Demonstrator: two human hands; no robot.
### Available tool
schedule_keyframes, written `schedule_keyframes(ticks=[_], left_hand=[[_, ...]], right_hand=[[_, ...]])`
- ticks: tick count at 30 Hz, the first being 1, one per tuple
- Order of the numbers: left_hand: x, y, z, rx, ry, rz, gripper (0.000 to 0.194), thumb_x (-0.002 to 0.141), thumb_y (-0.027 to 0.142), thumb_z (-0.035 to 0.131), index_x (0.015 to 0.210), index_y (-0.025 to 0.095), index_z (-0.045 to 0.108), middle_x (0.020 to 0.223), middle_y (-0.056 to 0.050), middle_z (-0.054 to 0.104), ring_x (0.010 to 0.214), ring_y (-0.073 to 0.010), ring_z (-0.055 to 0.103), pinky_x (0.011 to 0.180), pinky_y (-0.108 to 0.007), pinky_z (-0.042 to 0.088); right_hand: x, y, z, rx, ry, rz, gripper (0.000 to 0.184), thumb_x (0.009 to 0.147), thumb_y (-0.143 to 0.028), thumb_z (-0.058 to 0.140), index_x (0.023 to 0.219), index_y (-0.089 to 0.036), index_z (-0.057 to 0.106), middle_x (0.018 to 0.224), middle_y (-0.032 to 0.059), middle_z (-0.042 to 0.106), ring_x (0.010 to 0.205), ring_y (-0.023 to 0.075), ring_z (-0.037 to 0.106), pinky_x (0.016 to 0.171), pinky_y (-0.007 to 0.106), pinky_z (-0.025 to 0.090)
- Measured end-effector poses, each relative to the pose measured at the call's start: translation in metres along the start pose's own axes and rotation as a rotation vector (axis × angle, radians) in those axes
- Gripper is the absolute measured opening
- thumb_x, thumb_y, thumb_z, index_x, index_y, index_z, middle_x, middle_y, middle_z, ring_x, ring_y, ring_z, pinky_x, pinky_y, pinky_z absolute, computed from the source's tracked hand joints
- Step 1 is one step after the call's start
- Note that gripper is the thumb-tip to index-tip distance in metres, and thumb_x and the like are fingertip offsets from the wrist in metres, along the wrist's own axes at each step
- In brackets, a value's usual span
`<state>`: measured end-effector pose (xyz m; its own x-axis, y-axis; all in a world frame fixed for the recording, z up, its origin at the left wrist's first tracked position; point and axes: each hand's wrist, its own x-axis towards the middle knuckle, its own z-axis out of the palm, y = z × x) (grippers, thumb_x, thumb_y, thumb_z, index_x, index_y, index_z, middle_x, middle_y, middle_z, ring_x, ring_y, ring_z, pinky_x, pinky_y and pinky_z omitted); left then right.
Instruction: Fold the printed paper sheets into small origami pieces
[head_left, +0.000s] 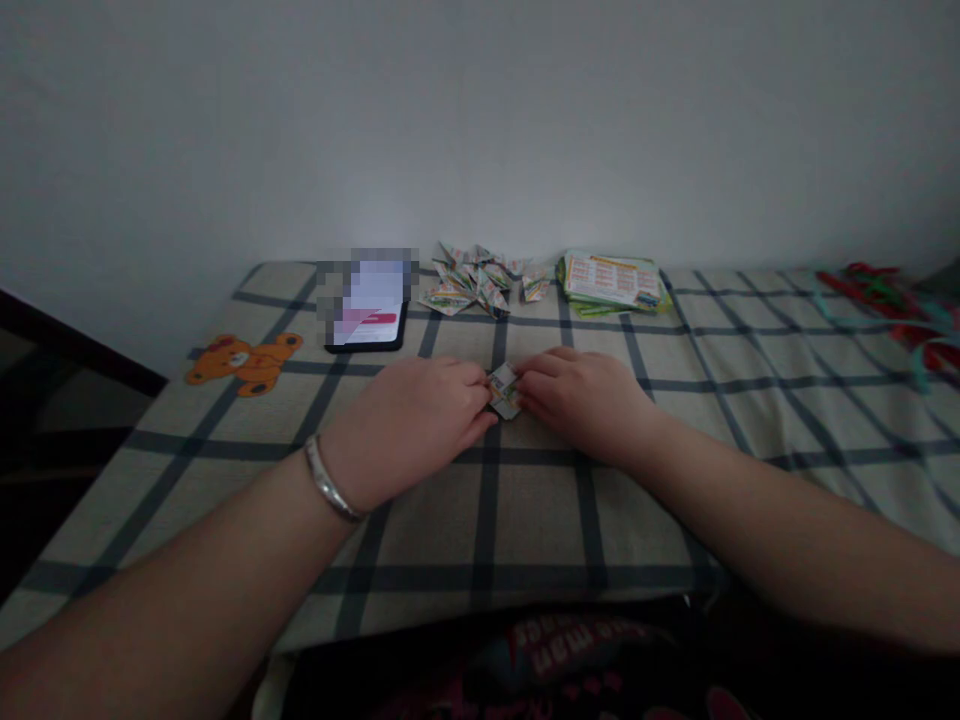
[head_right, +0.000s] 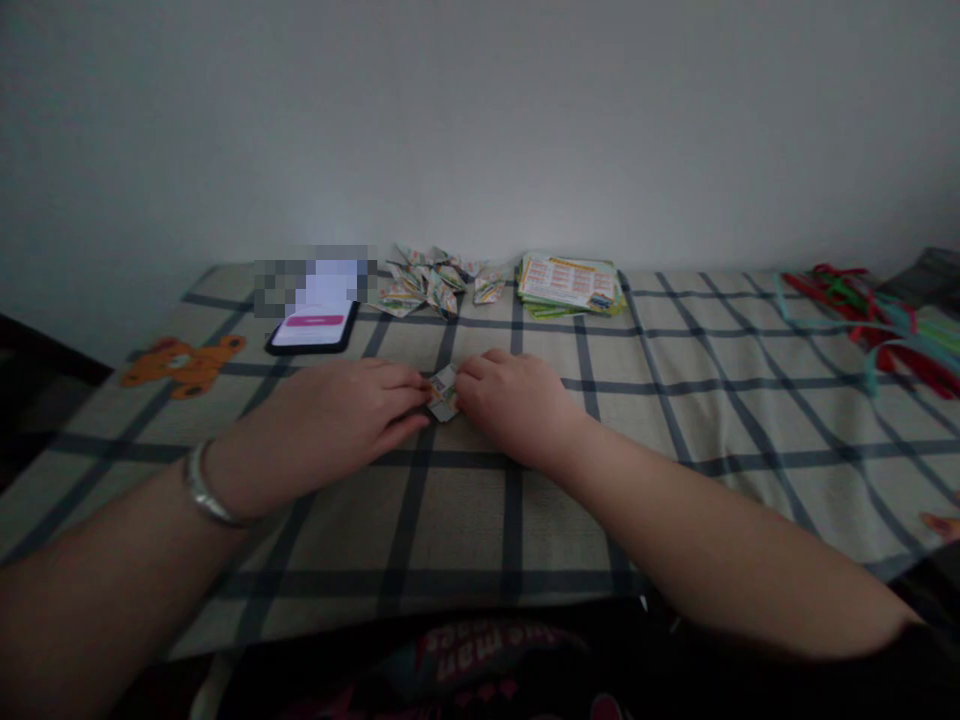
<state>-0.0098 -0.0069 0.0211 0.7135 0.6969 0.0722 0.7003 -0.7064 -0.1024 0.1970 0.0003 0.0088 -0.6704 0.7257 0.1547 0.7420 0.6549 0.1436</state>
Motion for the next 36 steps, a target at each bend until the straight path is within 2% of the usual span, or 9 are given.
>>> schedule_keyframes(ticks=[3,6,10,19,25,28,32,36], left_hand=[[0.000,-0.001,-0.001,0.020,0.005,0.000,0.025,0.096,0.033,0.047,0.097,0.018,0.066,0.091,-0.006,0.065,0.081,-0.0229,0.062,0.067,-0.035,0.046],[0.000,-0.003,-0.002,0.008,0.009,0.010,0.024,0.095,0.031,0.047,0.096,0.018,0.067,0.089,-0.006,0.065,0.081,-0.0219,0.062,0.067,-0.034,0.045],[0.001,-0.004,-0.004,-0.007,0.016,0.018,0.022,0.095,0.034,0.049,0.098,0.019,0.065,0.090,-0.005,0.065,0.082,-0.0226,0.062,0.066,-0.034,0.044],[0.000,-0.002,-0.003,0.045,0.041,0.021,0.019,0.091,0.036,0.056,0.094,0.019,0.064,0.087,-0.005,0.064,0.079,-0.0227,0.061,0.062,-0.034,0.043],[0.004,-0.004,0.002,0.072,0.066,0.049,0.016,0.092,0.031,0.055,0.097,0.019,0.064,0.093,-0.006,0.061,0.088,-0.0251,0.058,0.069,-0.036,0.046],[0.005,-0.006,0.007,0.057,0.081,0.068,0.022,0.095,0.031,0.050,0.106,0.020,0.065,0.096,-0.007,0.061,0.092,-0.0245,0.057,0.073,-0.037,0.047],[0.006,-0.008,0.011,-0.004,0.089,0.078,0.025,0.096,0.031,0.048,0.108,0.020,0.066,0.107,-0.008,0.061,0.098,-0.0239,0.057,0.081,-0.037,0.048],[0.007,-0.007,0.011,-0.024,0.070,0.067,0.026,0.096,0.030,0.048,0.111,0.018,0.066,0.103,-0.008,0.063,0.099,-0.0237,0.058,0.085,-0.039,0.049]], right_hand=[[-0.002,0.001,-0.003,-0.025,-0.013,0.004,0.028,0.098,-0.031,0.045,0.095,-0.017,0.069,0.104,0.0066,0.071,0.092,0.0222,0.064,0.066,0.032,0.046],[-0.002,0.004,-0.006,0.010,-0.045,-0.009,0.030,0.096,-0.037,0.049,0.094,-0.017,0.071,0.104,0.0068,0.071,0.094,0.0217,0.064,0.070,0.031,0.046],[-0.003,0.006,-0.009,0.029,-0.077,-0.024,0.029,0.097,-0.035,0.049,0.096,-0.018,0.073,0.103,0.0060,0.072,0.095,0.0213,0.064,0.075,0.032,0.046],[-0.003,0.003,-0.011,-0.046,-0.096,-0.013,0.028,0.096,-0.028,0.047,0.090,-0.017,0.071,0.101,0.0057,0.072,0.089,0.0219,0.064,0.066,0.033,0.043],[-0.005,0.004,-0.009,-0.051,-0.058,-0.016,0.022,0.095,-0.028,0.049,0.094,-0.019,0.069,0.092,0.0042,0.070,0.085,0.0214,0.063,0.062,0.033,0.040],[-0.006,0.005,-0.006,-0.035,-0.032,-0.036,0.022,0.095,-0.027,0.048,0.102,-0.022,0.069,0.096,0.0037,0.070,0.086,0.0205,0.062,0.063,0.032,0.039],[-0.006,0.006,-0.003,-0.013,-0.005,-0.071,0.027,0.097,-0.029,0.045,0.102,-0.020,0.070,0.105,0.0061,0.070,0.091,0.0199,0.061,0.066,0.031,0.040],[-0.005,0.006,-0.003,0.000,0.005,-0.089,0.029,0.098,-0.032,0.044,0.107,-0.019,0.069,0.104,0.0064,0.070,0.092,0.0199,0.062,0.068,0.031,0.041]])
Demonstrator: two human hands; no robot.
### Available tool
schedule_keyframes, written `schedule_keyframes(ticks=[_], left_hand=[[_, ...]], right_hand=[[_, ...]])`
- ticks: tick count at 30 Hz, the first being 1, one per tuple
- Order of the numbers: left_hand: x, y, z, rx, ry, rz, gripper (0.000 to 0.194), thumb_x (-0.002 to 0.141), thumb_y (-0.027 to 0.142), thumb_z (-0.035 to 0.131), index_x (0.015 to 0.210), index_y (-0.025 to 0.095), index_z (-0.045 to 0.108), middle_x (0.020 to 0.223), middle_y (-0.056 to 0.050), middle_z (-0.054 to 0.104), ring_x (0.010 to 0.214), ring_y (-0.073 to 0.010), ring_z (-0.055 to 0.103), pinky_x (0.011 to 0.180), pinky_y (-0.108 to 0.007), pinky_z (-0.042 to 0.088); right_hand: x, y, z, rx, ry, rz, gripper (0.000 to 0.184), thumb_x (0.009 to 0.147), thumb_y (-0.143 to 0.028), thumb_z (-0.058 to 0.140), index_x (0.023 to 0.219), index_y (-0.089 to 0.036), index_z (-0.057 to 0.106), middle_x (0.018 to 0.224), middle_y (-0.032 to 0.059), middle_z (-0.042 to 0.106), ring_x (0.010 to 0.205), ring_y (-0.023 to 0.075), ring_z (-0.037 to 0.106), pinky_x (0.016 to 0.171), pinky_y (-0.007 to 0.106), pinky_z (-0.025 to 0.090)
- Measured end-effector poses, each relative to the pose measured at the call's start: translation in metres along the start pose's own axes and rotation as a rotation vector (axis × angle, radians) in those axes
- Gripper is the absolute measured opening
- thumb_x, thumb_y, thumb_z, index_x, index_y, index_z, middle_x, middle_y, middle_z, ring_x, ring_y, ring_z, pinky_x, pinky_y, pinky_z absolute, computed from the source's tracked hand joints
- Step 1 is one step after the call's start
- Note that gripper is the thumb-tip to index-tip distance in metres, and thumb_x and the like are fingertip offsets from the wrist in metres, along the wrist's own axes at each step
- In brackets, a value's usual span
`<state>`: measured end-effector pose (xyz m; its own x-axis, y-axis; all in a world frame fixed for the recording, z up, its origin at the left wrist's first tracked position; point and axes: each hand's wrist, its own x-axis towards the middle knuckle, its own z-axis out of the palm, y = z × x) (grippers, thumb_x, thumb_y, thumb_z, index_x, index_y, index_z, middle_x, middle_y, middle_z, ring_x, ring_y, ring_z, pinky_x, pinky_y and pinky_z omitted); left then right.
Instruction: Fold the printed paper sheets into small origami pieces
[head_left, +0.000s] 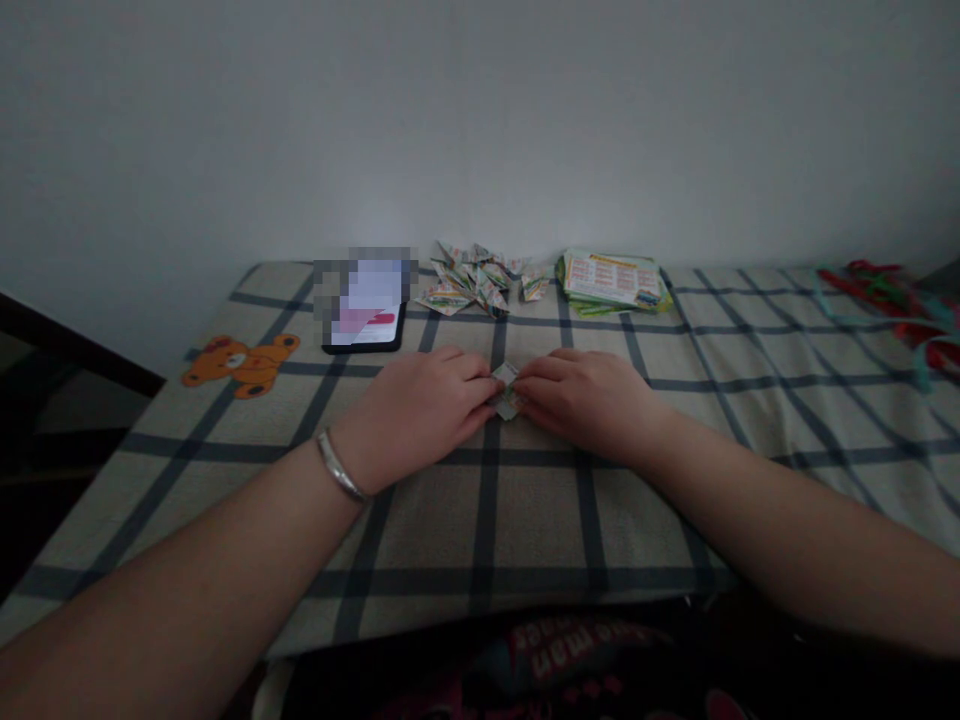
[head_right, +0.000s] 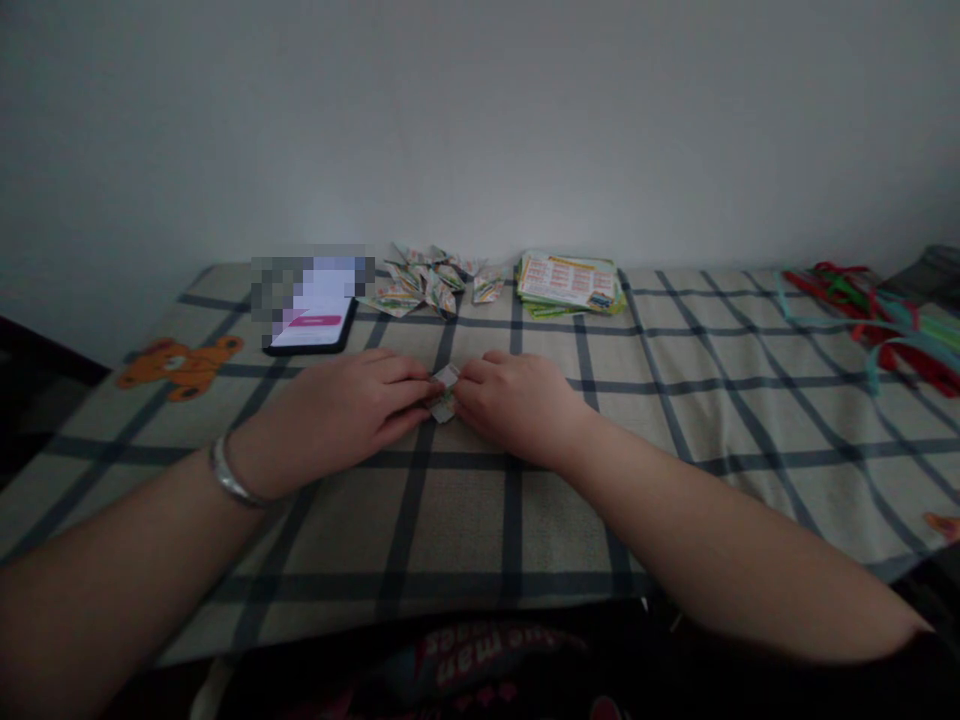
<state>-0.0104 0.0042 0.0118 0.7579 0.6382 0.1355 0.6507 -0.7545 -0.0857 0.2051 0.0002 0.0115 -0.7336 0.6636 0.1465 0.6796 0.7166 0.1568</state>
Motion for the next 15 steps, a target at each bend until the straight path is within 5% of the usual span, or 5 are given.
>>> schedule_keyframes(ticks=[15], left_hand=[[0.0020,-0.0012,0.0034,-0.042,0.055,0.012,0.024,0.092,0.027,0.055,0.109,0.013,0.064,0.111,-0.010,0.067,0.107,-0.0261,0.060,0.094,-0.042,0.049]], right_hand=[[0.0017,0.0005,0.0015,-0.030,0.021,-0.083,0.031,0.099,-0.029,0.040,0.100,-0.020,0.070,0.098,0.0043,0.071,0.087,0.0184,0.061,0.062,0.031,0.036]])
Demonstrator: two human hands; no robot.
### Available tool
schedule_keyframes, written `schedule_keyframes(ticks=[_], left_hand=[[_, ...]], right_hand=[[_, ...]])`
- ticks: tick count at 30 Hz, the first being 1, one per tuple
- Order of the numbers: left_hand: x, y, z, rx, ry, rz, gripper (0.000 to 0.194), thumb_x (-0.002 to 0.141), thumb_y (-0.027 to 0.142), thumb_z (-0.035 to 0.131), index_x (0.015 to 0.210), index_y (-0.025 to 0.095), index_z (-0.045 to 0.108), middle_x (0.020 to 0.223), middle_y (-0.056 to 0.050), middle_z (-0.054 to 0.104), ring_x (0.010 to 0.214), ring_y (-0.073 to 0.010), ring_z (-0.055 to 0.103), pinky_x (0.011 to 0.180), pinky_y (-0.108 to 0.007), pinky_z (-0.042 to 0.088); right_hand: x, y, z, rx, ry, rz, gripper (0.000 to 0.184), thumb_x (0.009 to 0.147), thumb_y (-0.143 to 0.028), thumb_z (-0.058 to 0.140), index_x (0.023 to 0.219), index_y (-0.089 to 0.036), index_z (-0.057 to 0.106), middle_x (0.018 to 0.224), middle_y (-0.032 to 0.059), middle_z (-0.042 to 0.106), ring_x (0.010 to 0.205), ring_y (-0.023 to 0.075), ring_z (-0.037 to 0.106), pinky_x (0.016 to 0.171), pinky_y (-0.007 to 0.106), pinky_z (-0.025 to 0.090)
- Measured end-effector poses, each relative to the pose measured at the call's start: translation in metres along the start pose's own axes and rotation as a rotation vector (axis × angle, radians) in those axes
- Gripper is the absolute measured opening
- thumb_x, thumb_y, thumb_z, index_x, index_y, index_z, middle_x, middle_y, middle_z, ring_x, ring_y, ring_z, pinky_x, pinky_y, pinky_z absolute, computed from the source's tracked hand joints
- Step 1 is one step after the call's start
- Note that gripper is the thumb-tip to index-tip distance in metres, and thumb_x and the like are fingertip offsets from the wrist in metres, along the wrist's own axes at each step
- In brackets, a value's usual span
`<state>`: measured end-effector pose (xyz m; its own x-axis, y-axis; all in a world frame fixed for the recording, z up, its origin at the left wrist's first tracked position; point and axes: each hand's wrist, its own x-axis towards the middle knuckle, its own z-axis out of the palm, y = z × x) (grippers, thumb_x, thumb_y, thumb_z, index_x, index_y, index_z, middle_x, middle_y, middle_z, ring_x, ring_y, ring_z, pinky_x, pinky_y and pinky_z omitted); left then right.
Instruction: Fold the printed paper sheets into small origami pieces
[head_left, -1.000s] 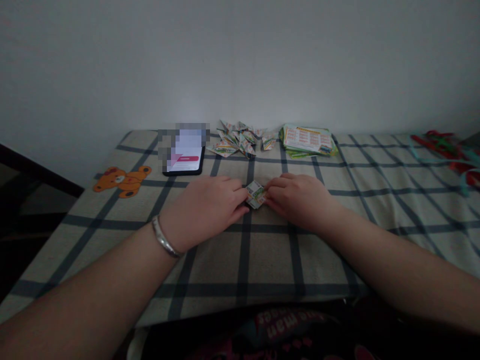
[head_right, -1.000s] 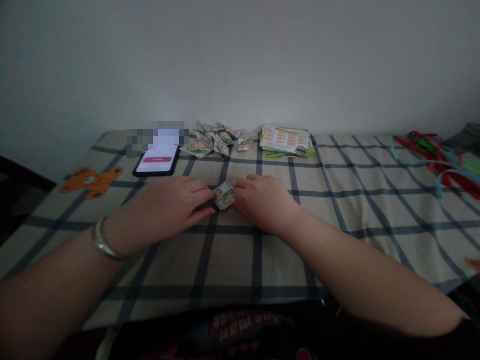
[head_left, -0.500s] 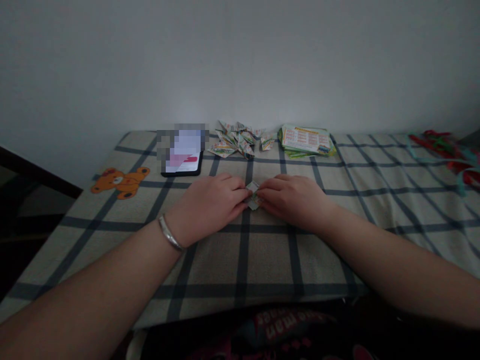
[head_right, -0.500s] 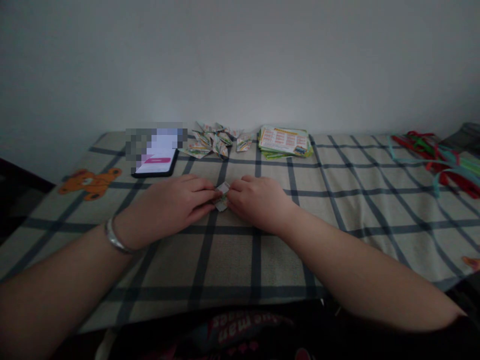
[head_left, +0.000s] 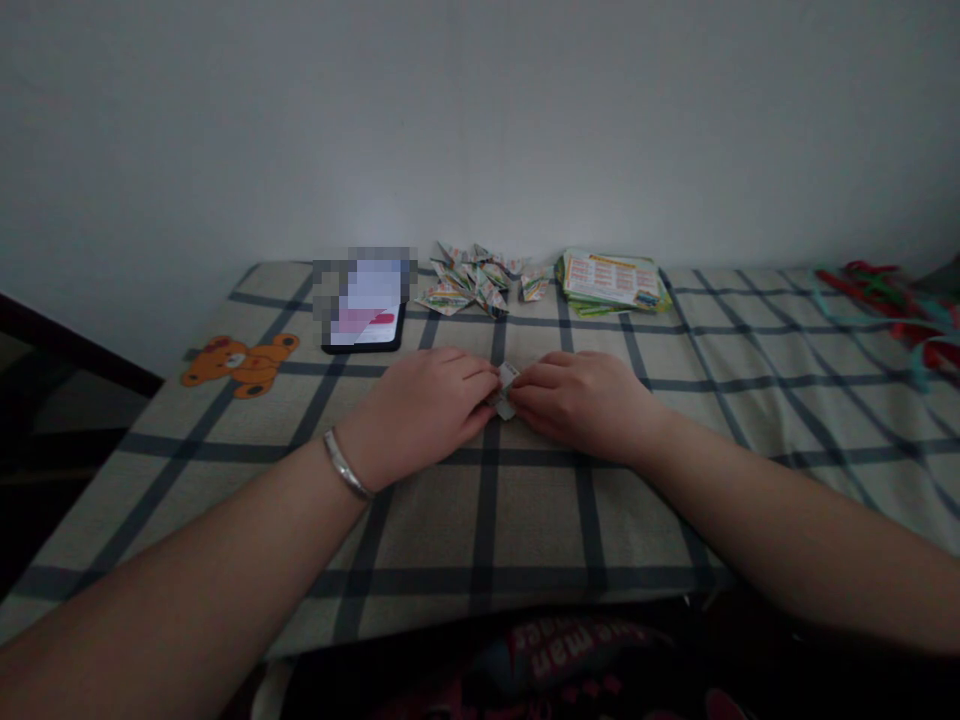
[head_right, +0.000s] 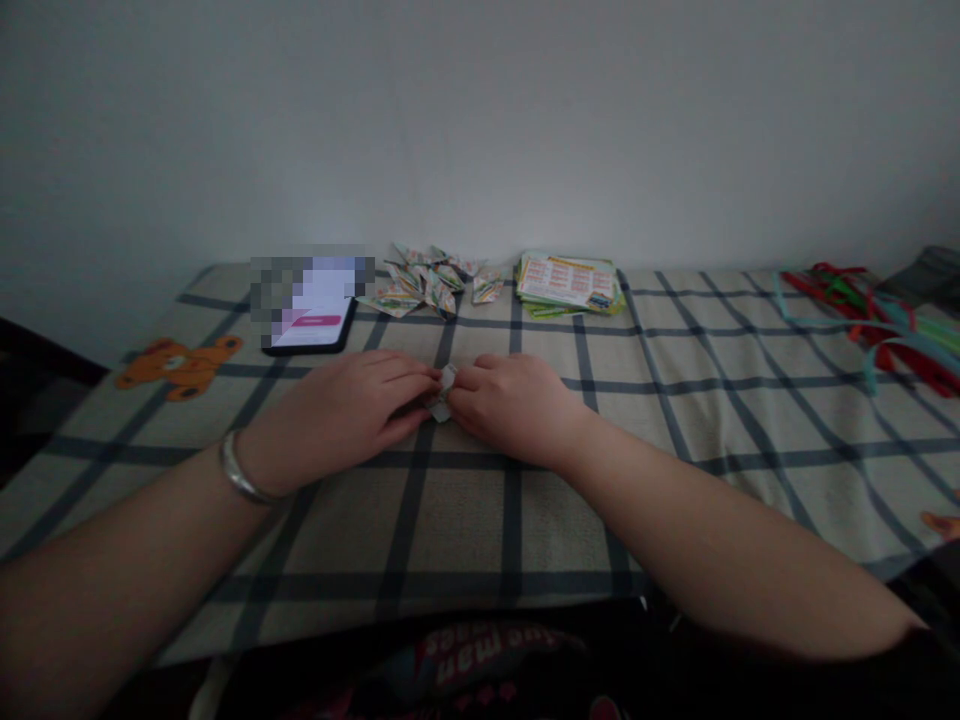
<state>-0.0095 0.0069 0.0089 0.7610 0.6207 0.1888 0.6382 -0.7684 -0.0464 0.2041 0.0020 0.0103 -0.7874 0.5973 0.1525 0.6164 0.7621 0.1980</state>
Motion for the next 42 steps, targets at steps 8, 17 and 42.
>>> schedule_keyframes(ticks=[8,17,42], left_hand=[[0.001,-0.006,0.004,0.021,0.053,0.022,0.019,0.091,0.030,0.058,0.100,0.016,0.067,0.103,-0.007,0.070,0.099,-0.0243,0.064,0.089,-0.039,0.049],[-0.001,-0.003,-0.002,0.126,0.058,0.035,0.021,0.092,0.031,0.055,0.082,0.018,0.067,0.078,-0.004,0.068,0.079,-0.0235,0.063,0.072,-0.037,0.047],[0.003,-0.005,0.006,-0.095,0.062,-0.018,0.018,0.091,0.026,0.057,0.097,0.016,0.071,0.102,-0.005,0.072,0.099,-0.0230,0.063,0.088,-0.039,0.052]], right_hand=[[0.000,0.000,0.004,-0.008,0.057,0.001,0.028,0.096,-0.033,0.044,0.089,-0.020,0.068,0.088,0.0029,0.068,0.080,0.0185,0.059,0.058,0.032,0.030],[-0.001,0.001,0.003,0.023,0.045,-0.003,0.028,0.096,-0.035,0.045,0.098,-0.020,0.069,0.095,0.0033,0.069,0.082,0.0188,0.060,0.060,0.033,0.030],[-0.003,0.002,-0.010,0.217,-0.052,0.216,0.019,0.088,-0.030,0.052,0.087,-0.021,0.069,0.087,0.0023,0.066,0.076,0.0154,0.058,0.057,0.029,0.028]])
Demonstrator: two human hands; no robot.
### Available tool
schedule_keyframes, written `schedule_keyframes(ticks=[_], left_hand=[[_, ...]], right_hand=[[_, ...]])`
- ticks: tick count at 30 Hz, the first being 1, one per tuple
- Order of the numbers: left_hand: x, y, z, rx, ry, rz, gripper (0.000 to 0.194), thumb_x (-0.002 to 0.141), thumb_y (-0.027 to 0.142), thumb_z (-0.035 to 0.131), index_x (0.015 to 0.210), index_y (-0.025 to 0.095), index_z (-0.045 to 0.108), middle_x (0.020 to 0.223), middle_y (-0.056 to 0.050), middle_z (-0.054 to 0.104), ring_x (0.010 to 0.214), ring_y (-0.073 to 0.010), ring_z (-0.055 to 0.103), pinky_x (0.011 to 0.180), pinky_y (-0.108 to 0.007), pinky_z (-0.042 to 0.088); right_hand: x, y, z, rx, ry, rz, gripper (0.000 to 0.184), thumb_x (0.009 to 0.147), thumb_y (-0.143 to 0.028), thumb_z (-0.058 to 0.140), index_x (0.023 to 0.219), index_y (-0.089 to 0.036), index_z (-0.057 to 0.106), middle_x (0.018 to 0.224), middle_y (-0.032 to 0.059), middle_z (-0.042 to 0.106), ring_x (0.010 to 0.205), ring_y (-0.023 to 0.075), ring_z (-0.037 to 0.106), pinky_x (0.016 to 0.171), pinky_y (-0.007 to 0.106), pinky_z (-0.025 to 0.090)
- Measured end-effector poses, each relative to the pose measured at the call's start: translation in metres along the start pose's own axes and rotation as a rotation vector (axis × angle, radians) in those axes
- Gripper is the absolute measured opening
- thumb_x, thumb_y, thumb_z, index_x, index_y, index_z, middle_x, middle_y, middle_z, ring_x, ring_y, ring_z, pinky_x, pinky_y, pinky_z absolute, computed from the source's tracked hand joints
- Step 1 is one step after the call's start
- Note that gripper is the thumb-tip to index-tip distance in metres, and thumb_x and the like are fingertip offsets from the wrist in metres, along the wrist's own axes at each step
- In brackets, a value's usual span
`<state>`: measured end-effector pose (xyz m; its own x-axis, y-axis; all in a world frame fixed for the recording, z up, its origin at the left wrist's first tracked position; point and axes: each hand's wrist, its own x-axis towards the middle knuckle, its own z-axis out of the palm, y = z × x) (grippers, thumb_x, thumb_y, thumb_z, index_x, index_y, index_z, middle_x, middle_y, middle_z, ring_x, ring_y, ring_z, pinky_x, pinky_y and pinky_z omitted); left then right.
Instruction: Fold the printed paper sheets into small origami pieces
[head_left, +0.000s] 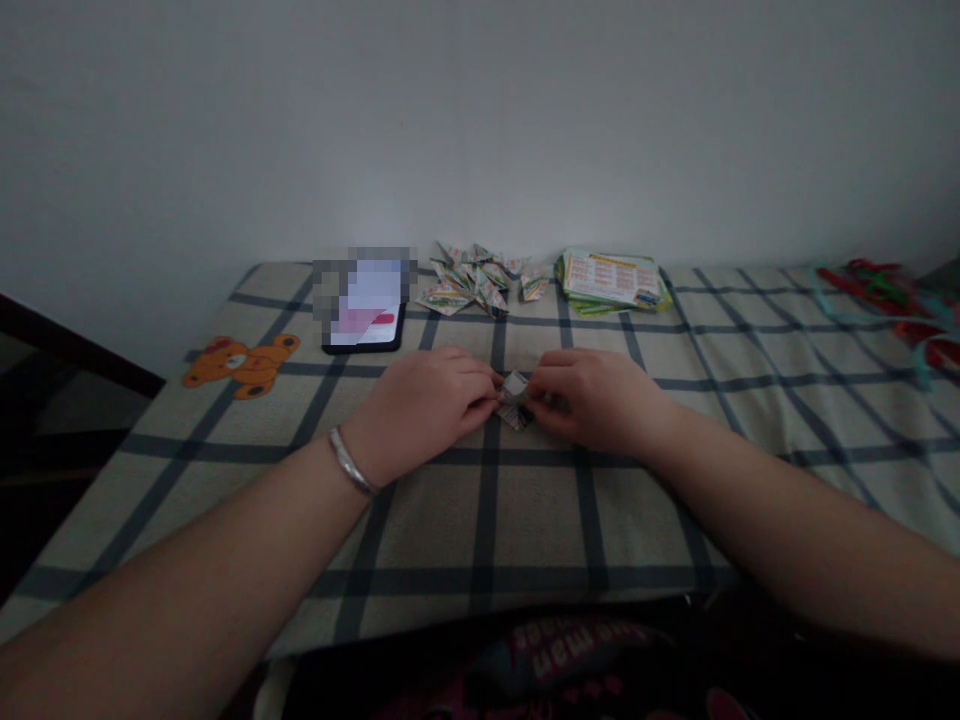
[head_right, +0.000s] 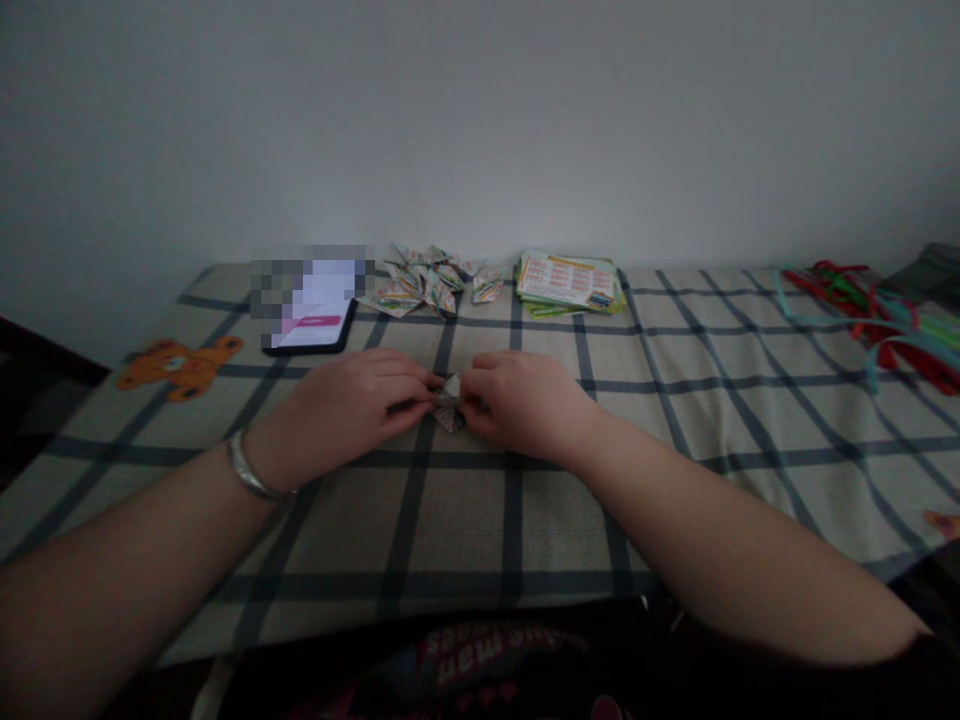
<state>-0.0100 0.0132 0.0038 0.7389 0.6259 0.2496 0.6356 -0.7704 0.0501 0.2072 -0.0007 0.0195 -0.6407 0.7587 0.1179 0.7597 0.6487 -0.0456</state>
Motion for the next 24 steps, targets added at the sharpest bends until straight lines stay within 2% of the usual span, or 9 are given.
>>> schedule_keyframes(ticks=[3,8,19,24], left_hand=[[-0.0007,0.0000,-0.0003,0.003,-0.010,-0.008,0.018,0.091,0.026,0.058,0.099,0.016,0.070,0.100,-0.005,0.072,0.098,-0.0228,0.063,0.088,-0.038,0.052],[-0.0008,0.0007,0.0003,-0.002,0.003,-0.014,0.018,0.090,0.025,0.057,0.098,0.016,0.070,0.100,-0.006,0.072,0.098,-0.0220,0.064,0.088,-0.036,0.052],[0.0003,-0.0005,0.0008,-0.022,-0.029,-0.028,0.017,0.092,0.024,0.053,0.093,0.016,0.067,0.095,-0.007,0.068,0.094,-0.0211,0.062,0.085,-0.035,0.049],[0.0008,-0.0003,0.0002,-0.035,-0.029,-0.020,0.016,0.093,0.025,0.053,0.091,0.016,0.066,0.096,-0.007,0.068,0.096,-0.0214,0.061,0.087,-0.036,0.049]], right_hand=[[-0.0015,0.0000,-0.0053,-0.077,-0.048,0.020,0.019,0.088,-0.029,0.053,0.091,-0.024,0.071,0.091,0.0015,0.068,0.076,0.0157,0.059,0.055,0.029,0.025],[-0.0014,-0.0011,-0.0085,-0.182,-0.057,0.039,0.020,0.089,-0.028,0.051,0.086,-0.021,0.069,0.088,0.0027,0.069,0.071,0.0153,0.059,0.053,0.029,0.022],[-0.0011,0.0050,-0.0043,-0.085,-0.023,0.048,0.019,0.089,-0.030,0.053,0.087,-0.021,0.070,0.090,0.0034,0.068,0.075,0.0160,0.059,0.055,0.028,0.027],[-0.0006,0.0028,-0.0040,-0.117,-0.050,0.084,0.022,0.090,-0.031,0.050,0.087,-0.021,0.069,0.089,0.0039,0.068,0.072,0.0162,0.059,0.054,0.029,0.025]])
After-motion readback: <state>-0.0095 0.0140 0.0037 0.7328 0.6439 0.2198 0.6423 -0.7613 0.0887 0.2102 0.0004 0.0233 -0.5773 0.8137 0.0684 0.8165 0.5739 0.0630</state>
